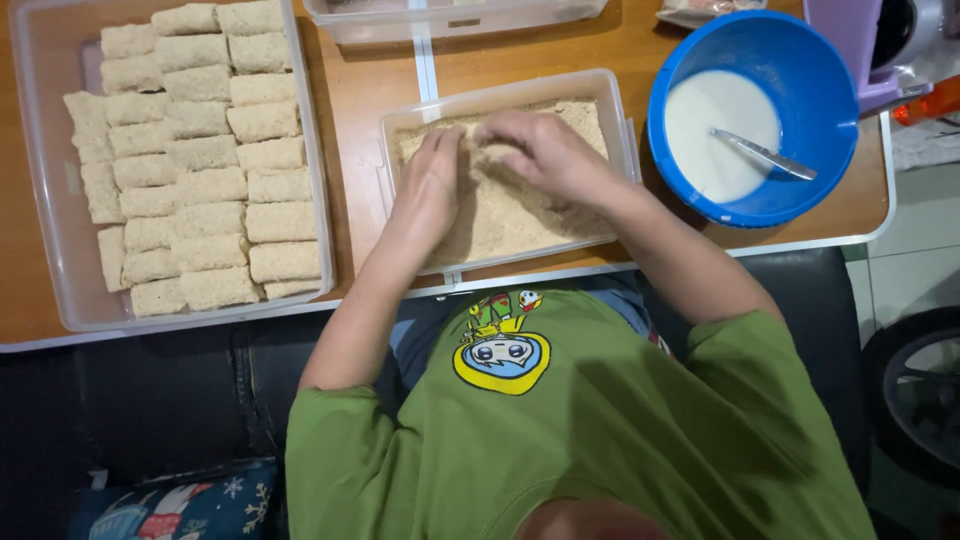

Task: Coating prepared food items in a liquid wash and breadcrumbs.

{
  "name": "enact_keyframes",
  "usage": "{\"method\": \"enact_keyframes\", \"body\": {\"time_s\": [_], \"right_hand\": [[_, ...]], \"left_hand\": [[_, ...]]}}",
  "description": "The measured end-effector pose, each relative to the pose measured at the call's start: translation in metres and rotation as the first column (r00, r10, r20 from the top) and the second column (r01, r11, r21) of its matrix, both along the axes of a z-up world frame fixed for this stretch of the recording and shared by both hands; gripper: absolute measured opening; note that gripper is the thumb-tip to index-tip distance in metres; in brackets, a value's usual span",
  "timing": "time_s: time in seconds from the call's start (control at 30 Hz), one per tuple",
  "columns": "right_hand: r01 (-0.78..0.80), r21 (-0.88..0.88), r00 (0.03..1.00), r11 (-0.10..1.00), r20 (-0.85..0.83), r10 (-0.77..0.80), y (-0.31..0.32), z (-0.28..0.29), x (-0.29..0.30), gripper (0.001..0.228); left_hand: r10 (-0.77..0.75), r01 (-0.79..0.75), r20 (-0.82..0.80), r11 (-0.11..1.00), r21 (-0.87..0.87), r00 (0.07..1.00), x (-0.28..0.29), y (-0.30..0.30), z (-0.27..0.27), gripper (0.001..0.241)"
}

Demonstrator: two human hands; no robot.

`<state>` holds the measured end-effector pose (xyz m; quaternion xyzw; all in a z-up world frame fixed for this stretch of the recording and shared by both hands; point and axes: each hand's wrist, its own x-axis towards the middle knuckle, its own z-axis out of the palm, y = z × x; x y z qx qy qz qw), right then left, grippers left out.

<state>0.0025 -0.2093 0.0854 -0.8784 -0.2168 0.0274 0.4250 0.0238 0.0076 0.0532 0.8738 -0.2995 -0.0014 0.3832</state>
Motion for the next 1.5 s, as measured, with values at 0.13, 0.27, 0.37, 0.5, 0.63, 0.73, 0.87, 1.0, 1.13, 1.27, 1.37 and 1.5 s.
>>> {"method": "enact_keyframes", "body": {"time_s": [0.13,0.27,0.37,0.5,0.63,0.73,0.87,1.0,1.13,1.27,1.37,1.5], "right_hand": [[0.057,-0.046,0.988,0.997,0.146,-0.050,-0.007,-0.035,-0.003,0.031],[0.011,-0.292,0.996,0.956,0.083,0.014,0.007,-0.051,-0.023,0.063],[-0.077,-0.423,0.997,0.903,-0.029,0.071,0.012,-0.051,-0.031,0.084],[-0.066,-0.462,0.997,0.884,0.010,0.079,0.015,-0.040,-0.032,0.082],[-0.084,-0.481,0.996,0.872,-0.006,0.093,0.016,-0.052,-0.028,0.084],[-0.108,-0.483,0.994,0.869,-0.037,0.103,0.010,-0.043,-0.028,0.082],[0.002,-0.439,0.999,0.899,0.038,0.016,-0.010,-0.039,-0.030,0.079],[0.111,-0.636,0.966,0.764,-0.111,-0.232,-0.010,0.008,-0.044,0.069],[0.116,-0.621,0.979,0.775,-0.062,-0.196,-0.016,-0.032,-0.053,0.062],[0.104,-0.481,0.995,0.871,0.040,-0.097,-0.025,-0.063,-0.050,0.026],[0.068,-0.397,0.992,0.915,-0.067,-0.103,-0.020,-0.037,-0.037,0.012],[0.096,-0.301,0.995,0.949,0.042,-0.087,-0.013,-0.026,-0.024,0.014]], "left_hand": [[-0.026,0.018,0.099,0.997,0.078,0.995,-0.005,-0.001,-0.009,0.052],[-0.161,0.121,0.121,0.950,0.288,0.979,-0.019,-0.003,-0.033,0.058],[-0.198,0.150,0.089,0.912,0.381,0.976,-0.022,-0.003,-0.042,0.060],[-0.178,0.092,0.168,0.901,0.424,0.970,-0.023,-0.001,-0.036,0.060],[-0.185,0.144,0.044,0.875,0.463,0.982,-0.022,-0.002,-0.036,0.058],[-0.192,0.134,0.078,0.873,0.469,0.978,-0.022,-0.002,-0.046,0.058],[-0.133,0.042,0.174,0.894,0.446,0.976,-0.025,0.001,-0.038,0.058],[-0.087,0.073,0.019,0.921,0.383,0.996,-0.028,0.002,0.002,0.095],[-0.022,0.044,-0.061,0.919,0.391,0.998,-0.029,-0.006,0.000,0.098],[0.075,-0.026,-0.074,0.852,0.523,0.994,-0.034,-0.009,-0.034,0.054],[0.069,-0.057,-0.007,0.866,0.497,0.998,-0.031,-0.007,-0.032,0.041],[0.083,-0.119,0.108,0.913,0.390,0.991,-0.025,-0.009,-0.023,0.030]]}}
